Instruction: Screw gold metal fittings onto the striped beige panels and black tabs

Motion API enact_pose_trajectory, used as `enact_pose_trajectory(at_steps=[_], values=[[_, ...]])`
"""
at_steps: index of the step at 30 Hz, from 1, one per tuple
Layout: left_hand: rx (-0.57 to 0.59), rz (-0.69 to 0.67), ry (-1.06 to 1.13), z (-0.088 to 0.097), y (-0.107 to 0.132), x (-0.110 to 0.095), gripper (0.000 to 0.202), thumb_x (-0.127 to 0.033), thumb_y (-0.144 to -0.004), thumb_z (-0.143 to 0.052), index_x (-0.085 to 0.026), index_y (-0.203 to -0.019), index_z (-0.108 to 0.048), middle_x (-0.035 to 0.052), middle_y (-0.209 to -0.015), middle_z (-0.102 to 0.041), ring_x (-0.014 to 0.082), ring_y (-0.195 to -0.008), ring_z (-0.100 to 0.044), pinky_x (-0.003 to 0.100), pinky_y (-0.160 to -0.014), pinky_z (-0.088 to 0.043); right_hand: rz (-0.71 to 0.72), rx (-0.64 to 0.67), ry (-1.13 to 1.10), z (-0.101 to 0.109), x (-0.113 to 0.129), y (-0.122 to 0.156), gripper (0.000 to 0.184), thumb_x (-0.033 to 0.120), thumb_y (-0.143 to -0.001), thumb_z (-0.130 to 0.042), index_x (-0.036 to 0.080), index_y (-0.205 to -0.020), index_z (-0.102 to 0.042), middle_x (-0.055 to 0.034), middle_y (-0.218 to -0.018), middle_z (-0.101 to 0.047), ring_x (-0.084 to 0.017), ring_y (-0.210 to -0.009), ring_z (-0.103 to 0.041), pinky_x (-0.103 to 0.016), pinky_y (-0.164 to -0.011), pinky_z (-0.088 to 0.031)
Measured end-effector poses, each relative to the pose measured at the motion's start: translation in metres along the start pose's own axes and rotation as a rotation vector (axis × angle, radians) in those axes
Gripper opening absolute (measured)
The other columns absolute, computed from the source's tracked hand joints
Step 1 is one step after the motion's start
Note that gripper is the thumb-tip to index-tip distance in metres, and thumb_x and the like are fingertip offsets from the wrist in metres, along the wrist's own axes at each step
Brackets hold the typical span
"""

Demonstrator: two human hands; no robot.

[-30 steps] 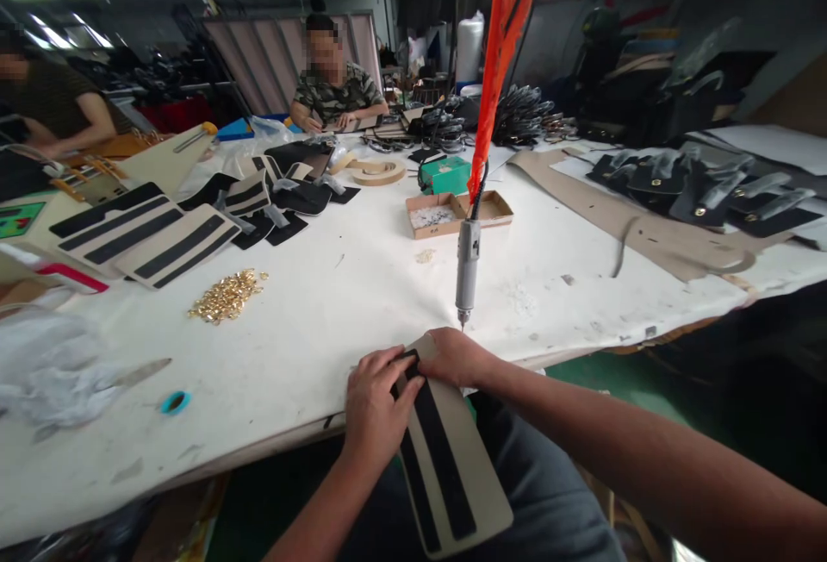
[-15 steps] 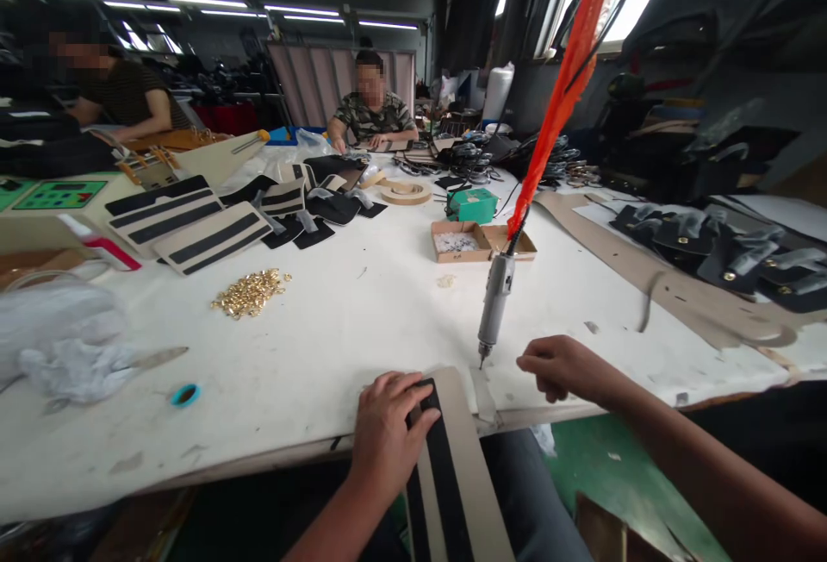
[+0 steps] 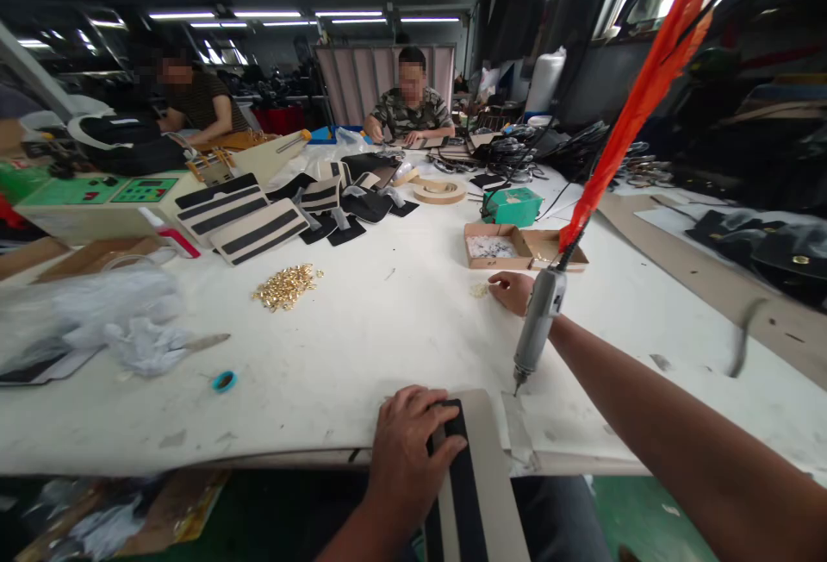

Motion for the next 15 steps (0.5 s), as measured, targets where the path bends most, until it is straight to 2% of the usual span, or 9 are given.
enact_pose_trajectory(at_steps=[2, 5, 8, 11, 15], values=[[0.012, 0.014, 0.008, 0.001, 0.0, -0.001, 0.034, -0.018, -0.076, -0.087, -0.032, -0.107, -0.082, 0.0021, -0.127, -0.078, 0.0339, -0.12, -0.064, 0.056, -0.102, -0.05, 0.006, 0.003, 0.036, 0.0, 0.001, -0.003, 0.023, 0.023, -0.086, -0.064, 0.014, -0.099, -0.08, -0.0118, -0.1, -0.079, -0.024, -0.096, -0.071, -0.033, -0.091, -0.052], [0.031, 0.031, 0.02, 0.002, -0.001, -0.003, 0.033, -0.02, -0.078, -0.087, -0.033, -0.108, -0.081, 0.0017, -0.128, -0.078, 0.0334, -0.122, -0.062, 0.055, -0.104, -0.047, 0.009, 0.039, 0.058, 0.002, -0.005, -0.003, 0.017, 0.021, -0.083, -0.066, 0.015, -0.091, -0.08, -0.0104, -0.097, -0.079, -0.024, -0.096, -0.071, -0.03, -0.09, -0.051], [0.044, 0.034, 0.029, 0.002, -0.001, -0.003, 0.03, -0.023, -0.08, -0.087, -0.032, -0.108, -0.081, 0.0015, -0.129, -0.077, 0.0323, -0.123, -0.061, 0.054, -0.106, -0.044, -0.024, 0.109, 0.05, 0.005, -0.016, 0.0, 0.012, 0.02, -0.079, -0.071, 0.013, -0.083, -0.079, -0.0096, -0.081, -0.077, -0.022, -0.08, -0.069, -0.03, -0.078, -0.052], [0.049, 0.038, 0.039, 0.001, -0.001, -0.004, 0.028, -0.026, -0.081, -0.087, -0.032, -0.108, -0.081, 0.0006, -0.129, -0.077, 0.0307, -0.124, -0.06, 0.052, -0.106, -0.042, -0.059, 0.2, 0.008, 0.008, -0.03, 0.008, 0.013, 0.023, -0.078, -0.075, 0.011, -0.081, -0.078, -0.0069, -0.064, -0.07, -0.018, -0.061, -0.062, -0.03, -0.062, -0.049], [0.062, 0.038, 0.048, 0.001, 0.0, -0.007, 0.029, -0.028, -0.082, -0.087, -0.033, -0.109, -0.08, -0.0008, -0.13, -0.076, 0.0294, -0.125, -0.059, 0.05, -0.107, -0.04, -0.067, 0.212, -0.04, 0.012, -0.043, 0.023, 0.022, 0.028, -0.074, -0.08, 0.011, -0.088, -0.077, -0.0057, -0.066, -0.07, -0.016, -0.058, -0.059, -0.029, -0.058, -0.049]])
Point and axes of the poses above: each hand's wrist, its own y-axis away from the middle knuckle, its own z-axis out of the back of the hand, x = y × z, the point moved 2 cm from there along -y, towards the middle knuckle
